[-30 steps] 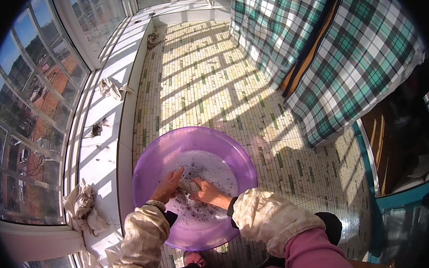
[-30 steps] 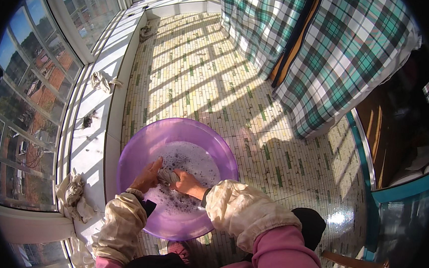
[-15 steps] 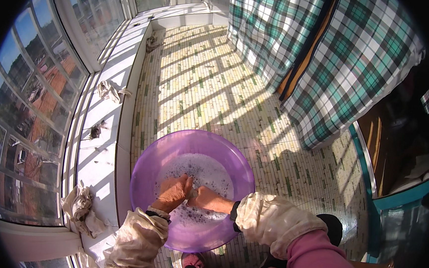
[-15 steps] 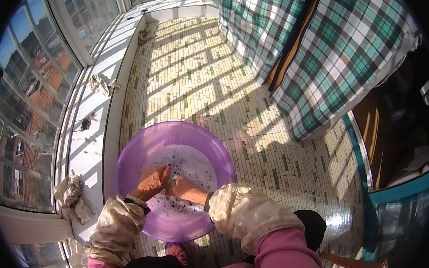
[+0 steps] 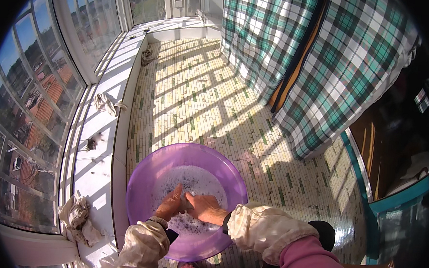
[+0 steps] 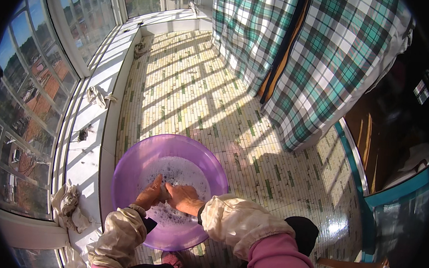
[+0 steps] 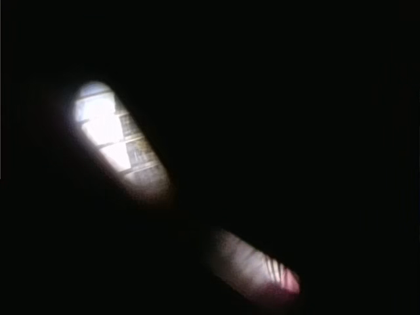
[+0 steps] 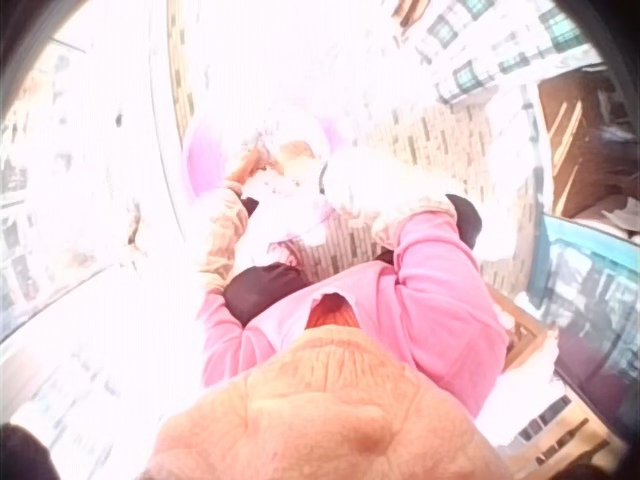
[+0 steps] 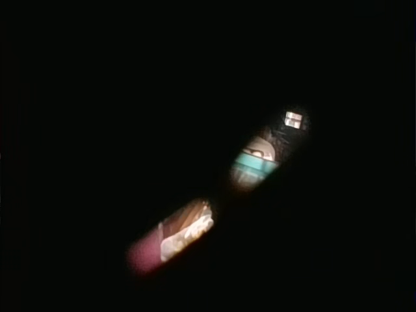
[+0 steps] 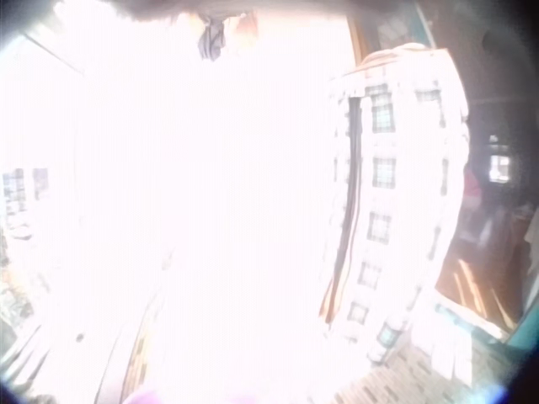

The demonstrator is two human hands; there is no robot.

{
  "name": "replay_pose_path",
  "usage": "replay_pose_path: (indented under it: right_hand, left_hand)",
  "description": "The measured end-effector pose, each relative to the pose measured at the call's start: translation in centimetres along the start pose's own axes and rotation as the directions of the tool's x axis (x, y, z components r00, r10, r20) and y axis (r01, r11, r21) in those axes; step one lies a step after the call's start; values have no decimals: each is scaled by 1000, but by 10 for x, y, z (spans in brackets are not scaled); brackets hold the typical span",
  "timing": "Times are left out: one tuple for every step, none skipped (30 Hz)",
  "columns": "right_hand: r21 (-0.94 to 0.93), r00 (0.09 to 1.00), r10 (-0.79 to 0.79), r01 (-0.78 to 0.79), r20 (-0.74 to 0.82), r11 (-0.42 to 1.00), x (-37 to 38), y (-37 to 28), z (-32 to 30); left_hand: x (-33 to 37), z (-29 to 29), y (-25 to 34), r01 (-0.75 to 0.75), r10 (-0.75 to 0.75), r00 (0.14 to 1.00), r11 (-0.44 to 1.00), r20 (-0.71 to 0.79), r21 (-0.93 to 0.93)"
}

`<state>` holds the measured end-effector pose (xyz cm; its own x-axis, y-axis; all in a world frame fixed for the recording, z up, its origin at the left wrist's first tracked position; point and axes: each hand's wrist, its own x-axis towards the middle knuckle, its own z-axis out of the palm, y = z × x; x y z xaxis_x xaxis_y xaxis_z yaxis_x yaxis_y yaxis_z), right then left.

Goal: The person wipes a white wall with a cloth, then sits on the floor to wash the cloth in a purple basin of soapy water. They wring out the cloth and resume wiping the wall.

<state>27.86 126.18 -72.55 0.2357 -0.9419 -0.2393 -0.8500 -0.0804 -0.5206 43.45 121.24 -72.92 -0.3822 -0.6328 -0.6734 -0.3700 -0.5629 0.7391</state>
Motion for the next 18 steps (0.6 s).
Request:
replay_pose_path:
  right_hand:
    - [109,1000,22,-23,11,994,1,1,-5]
    - [398,999,35,-35,8,917,9,0,-11]
    - [707,969,-4,-176,245,685,8,1,-18]
    - [832,866,-123,-414,485,369,9,5,-28]
    - [768,733,-268,-639,625,40,6,5,-34]
    - [698,666,-404,-711,627,-87,3,-1,-35]
    - [662,623,-457,-744,635,-93,-1,-6,-38]
    - [642,595,-532,-757,603,-120,-5,-11,-39]
    - [617,534,-641,-778,552,-117,-7,-15,-41]
    - [621,525,-644,-778,557,-97,-9,-19,-42]
    - [662,573,-549,-748,608,-48,-9,-23,-42]
    - [692,600,-474,-721,644,27,-8,-25,-42]
    - [712,652,-326,-693,685,113,-8,-28,-41]
    - [761,737,-191,-620,648,191,-8,-29,-39]
    - [770,777,-151,-539,611,341,-8,-29,-35]
    - [743,833,-42,-468,552,478,-9,-31,-30]
    - [686,857,22,-427,514,589,-10,-31,-26]
    - [596,931,12,-243,365,766,-10,-29,-23]
  left_hand:
    - [-10,1,10,-117,118,991,993,-61,20]
    - [-24,-1,19,-228,233,965,972,-118,48]
    - [-36,-2,29,-334,343,923,939,-172,83]
    - [-45,-8,41,-515,567,816,800,-109,308]
    - [-54,-8,49,-576,602,798,774,-26,263]
    - [-63,-10,56,-625,633,773,746,44,229]
    - [-70,-12,61,-671,662,740,717,114,189]
    - [-76,-15,64,-657,637,753,738,164,152]
    - [-78,-15,66,-598,568,799,785,199,163]
    - [-79,-15,66,-535,493,839,826,230,178]
    - [-78,-16,64,-479,429,869,855,247,197]
    - [-75,-11,59,-602,611,781,686,126,408]
    - [-71,-9,54,-580,687,721,527,90,620]
    - [-65,-5,48,-519,774,627,327,91,790]
    - [-59,-2,40,-389,820,558,124,127,913]
    - [-53,3,32,-329,735,678,323,-16,887]
    - [-47,7,24,-294,693,718,383,-61,876]
    - [-42,10,17,-239,625,772,447,-110,862]
